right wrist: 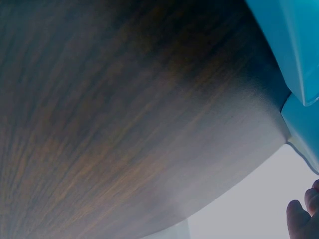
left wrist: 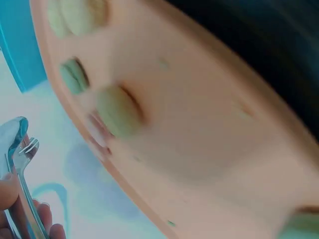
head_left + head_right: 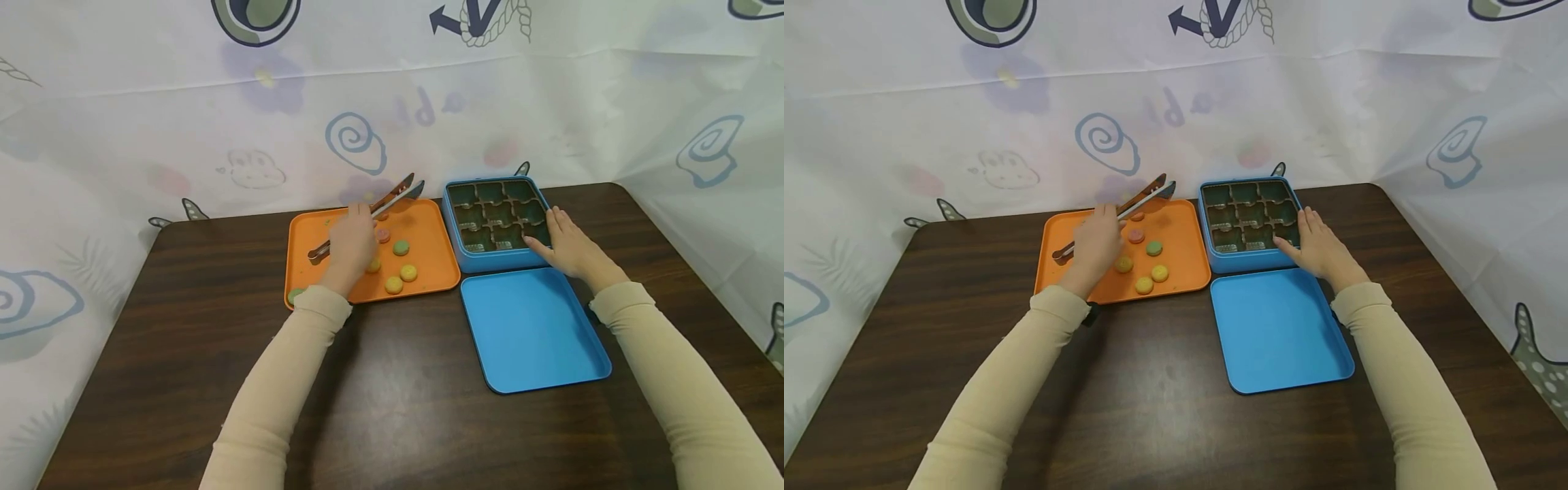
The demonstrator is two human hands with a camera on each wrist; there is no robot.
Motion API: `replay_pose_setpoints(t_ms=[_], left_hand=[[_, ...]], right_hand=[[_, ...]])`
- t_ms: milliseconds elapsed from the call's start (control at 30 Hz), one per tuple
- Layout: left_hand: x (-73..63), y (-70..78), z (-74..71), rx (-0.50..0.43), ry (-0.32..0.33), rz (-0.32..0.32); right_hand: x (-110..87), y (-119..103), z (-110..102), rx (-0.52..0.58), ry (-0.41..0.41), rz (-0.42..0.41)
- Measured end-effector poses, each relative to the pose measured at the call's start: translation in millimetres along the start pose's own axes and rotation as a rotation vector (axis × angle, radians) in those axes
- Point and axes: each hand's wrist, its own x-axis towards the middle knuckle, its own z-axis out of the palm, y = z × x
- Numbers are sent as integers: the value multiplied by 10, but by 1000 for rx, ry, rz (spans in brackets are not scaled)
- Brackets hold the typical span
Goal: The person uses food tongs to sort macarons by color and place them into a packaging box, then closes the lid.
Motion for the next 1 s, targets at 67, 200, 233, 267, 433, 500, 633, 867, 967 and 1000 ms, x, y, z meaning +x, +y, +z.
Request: replay_pose_setpoints(t_ms=[67, 200, 233, 267, 433, 500, 633, 867, 967, 1000], left_hand=[[29, 97, -10, 7, 6, 19], [86, 304, -6, 8, 15, 43], [103, 352, -1, 6, 13, 46], [119, 399, 8, 8, 16, 48], [180, 585, 69, 23, 50, 78], [196, 644, 103, 40, 76, 93], [225, 736, 163, 56, 112, 99], [244, 820, 196, 85, 127, 89], [246, 836, 193, 85, 117, 83], [247, 840, 192, 84, 112, 81]], right_hand=[[4, -1, -2, 2, 2, 0], [-3, 7, 6, 3, 5, -3], [-6, 7, 9, 3, 5, -3], [-9, 7, 13, 4, 6, -4], [-7, -4, 21, 10, 9, -9], [-2, -7, 19, 8, 14, -13], [-2, -13, 12, 5, 22, -17], [-21, -11, 21, 1, 26, -14], [-22, -8, 20, 0, 27, -10], [-20, -7, 17, -1, 28, -10]])
